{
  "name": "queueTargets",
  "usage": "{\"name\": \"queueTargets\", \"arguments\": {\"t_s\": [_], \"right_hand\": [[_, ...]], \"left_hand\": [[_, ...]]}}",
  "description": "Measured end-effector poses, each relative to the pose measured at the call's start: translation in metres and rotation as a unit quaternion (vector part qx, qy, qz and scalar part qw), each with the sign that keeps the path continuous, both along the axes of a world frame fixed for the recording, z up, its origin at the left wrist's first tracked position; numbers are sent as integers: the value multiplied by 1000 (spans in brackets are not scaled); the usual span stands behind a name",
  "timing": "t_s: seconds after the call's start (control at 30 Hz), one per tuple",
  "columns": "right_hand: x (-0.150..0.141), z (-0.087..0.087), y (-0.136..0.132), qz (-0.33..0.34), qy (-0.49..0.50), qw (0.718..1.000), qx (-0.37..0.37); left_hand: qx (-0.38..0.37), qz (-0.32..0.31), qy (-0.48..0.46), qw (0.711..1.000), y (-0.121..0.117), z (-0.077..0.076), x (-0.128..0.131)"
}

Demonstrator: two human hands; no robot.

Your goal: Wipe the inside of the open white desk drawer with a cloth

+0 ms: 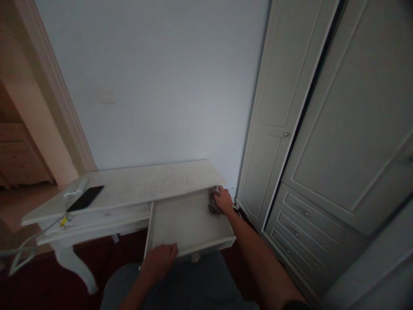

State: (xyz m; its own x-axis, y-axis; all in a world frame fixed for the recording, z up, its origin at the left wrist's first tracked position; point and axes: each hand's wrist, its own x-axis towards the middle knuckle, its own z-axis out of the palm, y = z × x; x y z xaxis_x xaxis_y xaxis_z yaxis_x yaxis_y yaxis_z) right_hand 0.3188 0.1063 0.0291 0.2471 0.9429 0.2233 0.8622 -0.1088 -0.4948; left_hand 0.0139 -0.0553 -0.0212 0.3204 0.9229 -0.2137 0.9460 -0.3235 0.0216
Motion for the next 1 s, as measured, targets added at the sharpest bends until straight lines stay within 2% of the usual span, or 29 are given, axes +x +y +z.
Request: {"name": "queueTargets", "arguments": {"t_s": [0.13,0.47,0.77,1.0], "right_hand": [[-7,6,21,-27,4,1000,-11],[-10,1,6,-33,3,999,-39],[-17,-3,-4,-36,-12,999,-12],[-13,-2,-6,-39,3,999,-14]], "left_hand": [[3,-14,30,999,0,-1,0],[-2,34,2,999,-1,7,4],[7,43,0,999,-5,17,10],[7,48,-7,999,-5,16,9]]}}
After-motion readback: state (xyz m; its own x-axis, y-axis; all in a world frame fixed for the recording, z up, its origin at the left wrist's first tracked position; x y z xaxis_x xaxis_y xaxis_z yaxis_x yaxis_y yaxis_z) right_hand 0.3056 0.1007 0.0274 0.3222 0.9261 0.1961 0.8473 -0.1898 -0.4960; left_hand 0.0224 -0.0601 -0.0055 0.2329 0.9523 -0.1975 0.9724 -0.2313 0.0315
